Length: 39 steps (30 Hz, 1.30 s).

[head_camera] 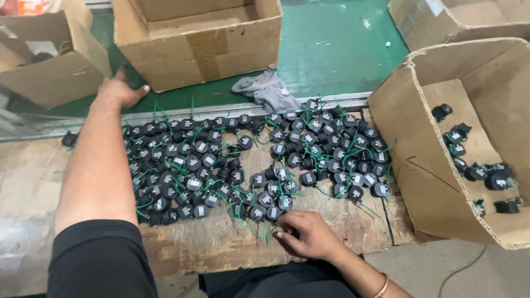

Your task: The person picks up black plug-shaped components with green wires one at a time from a pile on the workbench, handles and untangles their wires, and places them into a large cardboard box at the side of the bench.

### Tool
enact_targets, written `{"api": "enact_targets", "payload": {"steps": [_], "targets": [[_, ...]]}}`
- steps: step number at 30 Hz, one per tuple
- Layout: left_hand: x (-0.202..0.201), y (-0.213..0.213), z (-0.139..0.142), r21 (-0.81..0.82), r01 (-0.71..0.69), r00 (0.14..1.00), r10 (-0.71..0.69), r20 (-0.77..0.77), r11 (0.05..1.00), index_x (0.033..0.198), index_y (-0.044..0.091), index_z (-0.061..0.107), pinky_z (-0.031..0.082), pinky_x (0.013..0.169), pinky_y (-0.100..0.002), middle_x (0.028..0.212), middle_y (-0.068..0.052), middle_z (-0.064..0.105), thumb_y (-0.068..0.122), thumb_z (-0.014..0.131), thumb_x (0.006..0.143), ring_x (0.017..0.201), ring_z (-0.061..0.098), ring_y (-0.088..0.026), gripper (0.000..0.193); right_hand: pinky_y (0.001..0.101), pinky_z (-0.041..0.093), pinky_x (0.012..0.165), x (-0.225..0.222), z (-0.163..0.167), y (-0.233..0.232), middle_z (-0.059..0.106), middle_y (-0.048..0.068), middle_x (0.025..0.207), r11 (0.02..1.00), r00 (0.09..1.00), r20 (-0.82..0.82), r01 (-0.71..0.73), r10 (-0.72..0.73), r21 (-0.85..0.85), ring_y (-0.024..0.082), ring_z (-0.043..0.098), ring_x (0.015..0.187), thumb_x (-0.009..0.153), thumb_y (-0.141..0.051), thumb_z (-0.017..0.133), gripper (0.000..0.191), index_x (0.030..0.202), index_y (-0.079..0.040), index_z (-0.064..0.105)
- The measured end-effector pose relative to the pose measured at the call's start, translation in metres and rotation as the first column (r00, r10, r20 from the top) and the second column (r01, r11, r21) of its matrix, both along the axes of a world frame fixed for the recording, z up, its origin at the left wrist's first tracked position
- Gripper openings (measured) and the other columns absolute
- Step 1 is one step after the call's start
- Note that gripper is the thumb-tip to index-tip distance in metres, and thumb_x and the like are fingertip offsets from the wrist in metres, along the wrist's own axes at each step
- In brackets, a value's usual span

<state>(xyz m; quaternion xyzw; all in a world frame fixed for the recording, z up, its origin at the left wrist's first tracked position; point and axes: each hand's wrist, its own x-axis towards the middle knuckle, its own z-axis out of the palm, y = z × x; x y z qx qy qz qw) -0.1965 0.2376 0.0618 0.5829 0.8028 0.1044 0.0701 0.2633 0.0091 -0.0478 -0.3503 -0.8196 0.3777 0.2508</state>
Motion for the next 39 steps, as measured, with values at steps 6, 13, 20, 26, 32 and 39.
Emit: {"api": "enact_targets", "payload": {"steps": [6, 13, 20, 26, 32, 39], "targets": [[0.004, -0.001, -0.004, -0.146, -0.047, 0.986, 0.023, -0.163, 0.988, 0.148, 0.014, 0.054, 0.040, 0.107, -0.059, 0.154, -0.030, 0.041, 0.059, 0.072, 0.085, 0.136, 0.041, -0.053, 0.079, 0.0366, 0.052, 0.056, -0.002, 0.006, -0.001, 0.066, 0.009, 0.074, 0.999, 0.999, -0.031, 0.014, -0.016, -0.049, 0.025, 0.066, 0.063, 0.088, -0.019, 0.075, 0.016, 0.094, -0.006, 0.068], [-0.007, -0.007, 0.002, -0.229, -0.009, 0.953, -0.061, -0.298, 0.973, 0.136, 0.018, 0.070, 0.038, 0.112, -0.058, 0.140, -0.016, 0.066, 0.059, 0.070, 0.092, 0.135, 0.050, -0.041, 0.060, 0.0380, 0.048, 0.052, -0.007, 0.012, 0.002, 0.064, 0.007, 0.069, 0.999, 1.000, -0.013, 0.018, -0.019, -0.034, 0.026, 0.064, 0.060, 0.087, -0.021, 0.076, 0.017, 0.088, -0.007, 0.067], [-0.030, -0.008, -0.006, -0.213, -0.081, 0.988, 0.051, -0.143, 0.974, 0.112, 0.005, 0.081, 0.056, 0.092, -0.047, 0.112, -0.021, 0.078, 0.045, 0.092, 0.068, 0.105, 0.073, -0.039, 0.060, 0.0393, 0.046, 0.052, -0.009, 0.015, 0.002, 0.061, 0.007, 0.067, 0.999, 1.000, 0.004, 0.006, -0.005, -0.044, 0.027, 0.062, 0.059, 0.088, -0.022, 0.077, 0.019, 0.085, -0.007, 0.065], [-0.040, -0.006, 0.006, -0.324, -0.055, 0.997, 0.032, -0.076, 0.944, 0.103, 0.008, 0.085, 0.060, 0.089, -0.044, 0.095, -0.014, 0.079, 0.041, 0.092, 0.059, 0.091, 0.079, -0.034, 0.056, 0.0394, 0.045, 0.052, -0.010, 0.015, 0.001, 0.062, 0.007, 0.068, 1.000, 1.000, 0.008, 0.007, -0.007, -0.024, 0.027, 0.062, 0.060, 0.088, -0.023, 0.077, 0.021, 0.084, -0.007, 0.064], [-0.033, -0.013, 0.028, -0.350, 0.045, 0.998, -0.030, 0.048, 0.936, 0.102, 0.003, 0.081, 0.062, 0.083, -0.045, 0.091, -0.015, 0.079, 0.044, 0.084, 0.072, 0.087, 0.080, -0.031, 0.051, 0.0393, 0.047, 0.052, -0.009, 0.017, 0.002, 0.063, 0.007, 0.069, 1.000, 1.000, 0.013, -0.007, 0.007, -0.003, 0.027, 0.063, 0.061, 0.087, -0.023, 0.078, 0.021, 0.084, -0.008, 0.065], [0.045, -0.059, -0.007, -0.526, 0.457, 0.863, -0.500, 0.070, 0.717, 0.112, 0.013, 0.080, 0.058, 0.091, -0.040, 0.104, -0.010, 0.081, 0.047, 0.083, 0.073, 0.100, 0.076, -0.029, 0.051, 0.0382, 0.048, 0.053, -0.009, 0.019, 0.002, 0.064, 0.006, 0.069, 1.000, 1.000, 0.016, -0.019, 0.019, 0.001, 0.026, 0.064, 0.062, 0.087, -0.022, 0.078, 0.017, 0.085, -0.009, 0.066]]}}
